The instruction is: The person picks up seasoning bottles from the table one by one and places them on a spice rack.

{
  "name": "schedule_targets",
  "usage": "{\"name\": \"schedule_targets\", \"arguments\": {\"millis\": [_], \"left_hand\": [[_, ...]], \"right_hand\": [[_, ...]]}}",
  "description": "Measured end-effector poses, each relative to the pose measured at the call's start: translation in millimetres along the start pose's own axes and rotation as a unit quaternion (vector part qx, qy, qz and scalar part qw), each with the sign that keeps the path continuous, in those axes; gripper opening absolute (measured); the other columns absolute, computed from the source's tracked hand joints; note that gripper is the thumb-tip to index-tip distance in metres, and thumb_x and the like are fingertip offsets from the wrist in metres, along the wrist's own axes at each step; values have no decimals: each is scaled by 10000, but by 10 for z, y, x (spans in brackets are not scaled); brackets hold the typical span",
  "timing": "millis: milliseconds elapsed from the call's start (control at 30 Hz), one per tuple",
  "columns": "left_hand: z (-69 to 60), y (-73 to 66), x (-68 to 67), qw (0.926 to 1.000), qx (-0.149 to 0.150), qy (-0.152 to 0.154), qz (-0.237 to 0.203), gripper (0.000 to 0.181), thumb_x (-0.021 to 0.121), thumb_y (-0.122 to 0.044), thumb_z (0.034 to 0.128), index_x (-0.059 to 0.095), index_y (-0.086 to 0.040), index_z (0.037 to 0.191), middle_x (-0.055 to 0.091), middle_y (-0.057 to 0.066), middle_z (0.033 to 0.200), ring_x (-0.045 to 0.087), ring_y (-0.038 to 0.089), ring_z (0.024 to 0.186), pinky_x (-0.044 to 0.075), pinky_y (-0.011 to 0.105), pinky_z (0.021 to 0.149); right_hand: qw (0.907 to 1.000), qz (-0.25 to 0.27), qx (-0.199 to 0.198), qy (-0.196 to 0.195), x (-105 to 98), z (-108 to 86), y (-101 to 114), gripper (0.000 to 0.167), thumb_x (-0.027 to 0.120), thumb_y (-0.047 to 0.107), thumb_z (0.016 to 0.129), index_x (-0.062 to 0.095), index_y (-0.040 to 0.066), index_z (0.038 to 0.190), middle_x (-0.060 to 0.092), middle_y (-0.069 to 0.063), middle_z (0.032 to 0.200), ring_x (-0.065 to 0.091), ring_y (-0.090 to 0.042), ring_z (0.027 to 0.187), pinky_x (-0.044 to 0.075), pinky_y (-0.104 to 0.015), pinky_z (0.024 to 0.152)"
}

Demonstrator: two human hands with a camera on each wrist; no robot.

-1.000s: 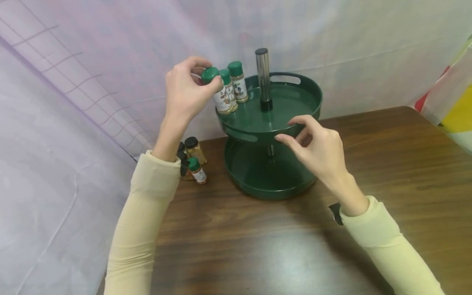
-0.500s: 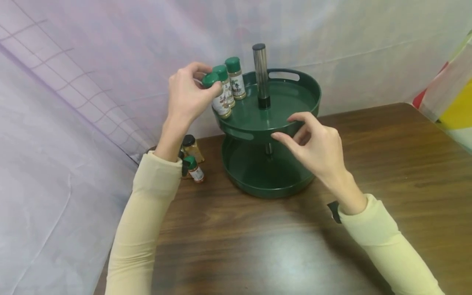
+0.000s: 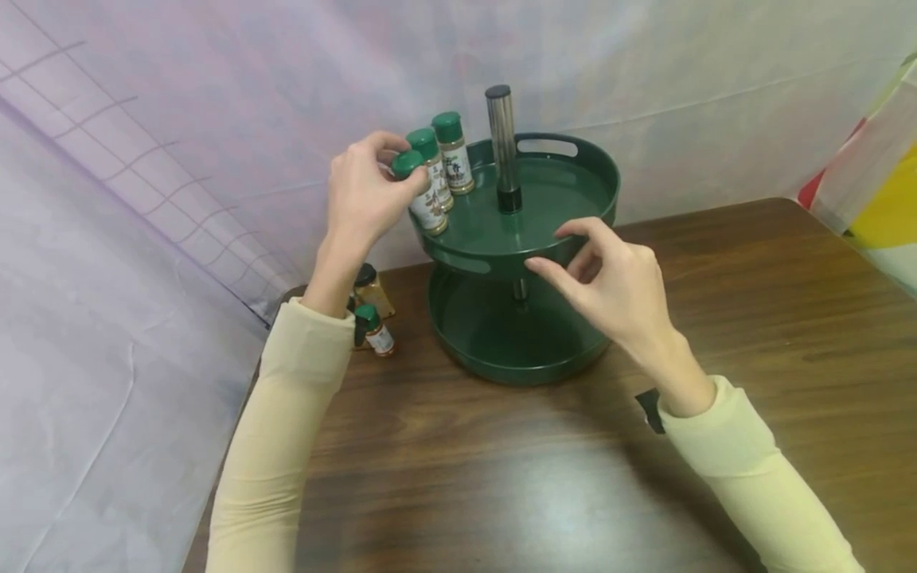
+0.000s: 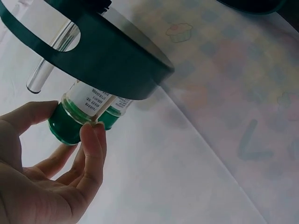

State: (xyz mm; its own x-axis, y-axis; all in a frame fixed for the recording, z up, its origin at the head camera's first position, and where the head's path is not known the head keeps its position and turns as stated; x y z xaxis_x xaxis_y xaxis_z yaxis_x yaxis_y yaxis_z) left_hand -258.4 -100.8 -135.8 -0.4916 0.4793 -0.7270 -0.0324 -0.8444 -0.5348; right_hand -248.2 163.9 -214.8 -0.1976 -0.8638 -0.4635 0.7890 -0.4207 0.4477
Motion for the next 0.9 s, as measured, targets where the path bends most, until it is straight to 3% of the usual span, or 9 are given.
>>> {"name": "schedule_targets", "arguments": {"millis": [233, 567, 900], "left_hand": [[-16, 6, 59, 9997, -99, 219, -69, 409, 606, -251, 958, 612, -83, 1330, 673, 99, 1223, 641, 181, 862, 499, 297, 692], [8, -11, 209, 9991, 80, 418, -38, 468, 602, -251, 987, 529, -62, 1409, 629, 120, 1254, 634, 209, 936, 526, 344, 755], [-20, 23, 240, 9992, 164, 347, -117, 572, 635, -252, 979, 441, -67, 1484, 616, 132, 1210, 622, 226, 992, 523, 368, 819]], "right_hand": [[9999, 24, 2, 170, -42, 20, -22, 350, 844, 268, 841, 701, 66, 1089, 655, 0, 630, 595, -92, 533, 407, -211, 529], [9984, 51, 203, 516, -102, 30, -97, 264, 787, 221, 897, 725, 99, 1123, 704, 15, 701, 605, -89, 540, 374, -171, 485], [9973, 103, 275, 666, -89, 38, -143, 241, 743, 166, 930, 720, 95, 1160, 716, -19, 734, 642, -117, 568, 413, -141, 500]]}}
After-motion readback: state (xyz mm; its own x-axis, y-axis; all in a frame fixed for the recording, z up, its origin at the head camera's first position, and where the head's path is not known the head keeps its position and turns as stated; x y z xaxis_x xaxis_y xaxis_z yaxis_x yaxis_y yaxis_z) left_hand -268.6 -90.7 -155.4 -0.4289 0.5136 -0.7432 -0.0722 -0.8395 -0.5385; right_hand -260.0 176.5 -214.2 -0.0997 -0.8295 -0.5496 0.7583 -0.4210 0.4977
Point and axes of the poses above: each hand's wrist, its own z-axis towards the middle knuckle, its own x-axis out of the palm, y = z × x, the point moved 10 cm from there along z, towards the middle knuckle
